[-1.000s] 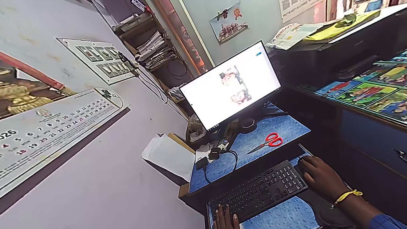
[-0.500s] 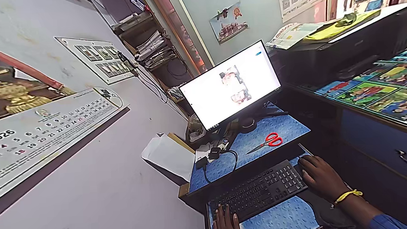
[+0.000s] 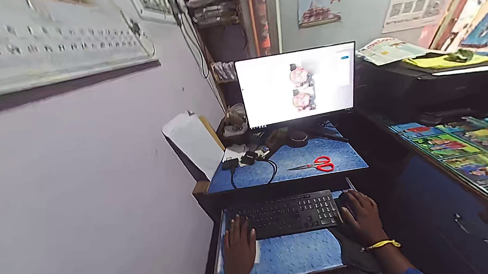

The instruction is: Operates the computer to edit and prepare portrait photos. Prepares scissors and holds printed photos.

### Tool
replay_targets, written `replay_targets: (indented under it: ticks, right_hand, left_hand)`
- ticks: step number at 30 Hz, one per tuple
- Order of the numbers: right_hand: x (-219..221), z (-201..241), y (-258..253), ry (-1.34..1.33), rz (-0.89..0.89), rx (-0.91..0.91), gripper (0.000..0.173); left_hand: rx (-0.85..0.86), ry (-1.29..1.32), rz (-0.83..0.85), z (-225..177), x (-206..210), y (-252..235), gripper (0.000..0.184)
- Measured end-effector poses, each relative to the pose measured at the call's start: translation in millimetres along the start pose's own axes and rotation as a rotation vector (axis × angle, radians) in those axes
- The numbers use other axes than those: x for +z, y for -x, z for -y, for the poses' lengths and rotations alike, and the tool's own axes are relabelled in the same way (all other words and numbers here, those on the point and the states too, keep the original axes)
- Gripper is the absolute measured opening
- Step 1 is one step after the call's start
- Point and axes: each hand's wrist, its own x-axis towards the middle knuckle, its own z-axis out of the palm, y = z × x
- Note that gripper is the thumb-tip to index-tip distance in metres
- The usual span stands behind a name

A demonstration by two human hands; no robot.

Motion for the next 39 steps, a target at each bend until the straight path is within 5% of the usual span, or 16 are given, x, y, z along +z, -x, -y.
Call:
replay_targets:
  ticks: [5,9,12,21,39]
  right_hand:
    - [-0.7,2.0,-0.1,0.032,0.013,-0.037,0.064]
    - [-16.3,29.9,-12.4,-0.018,-0.048,-0.145,0.055]
    - [-28.9,75.4,-22.2,-0.079,0.089,-0.229,0.047]
    - [21.4,173.7,-25.8,-0.105,0.438,-0.549,0.039]
    - [37.9,204.1,-37.3,-0.100,0.408,-0.563,0.037]
  left_hand:
    - [-0.025,-0.040,-0.149,-6.7,-9.5,3.7,0.060]
    - [-0.015,-0.025,-0.106,-9.8,-13.1,4.1,0.058]
    - [0.048,-0.026,-0.040,-9.9,-14.2,5.9,0.059]
    - [0.061,0.024,0.060,-4.4,-7.1,6.2,0.059]
    - [0.028,0.053,0.130,-5.2,-9.2,3.9,0.060]
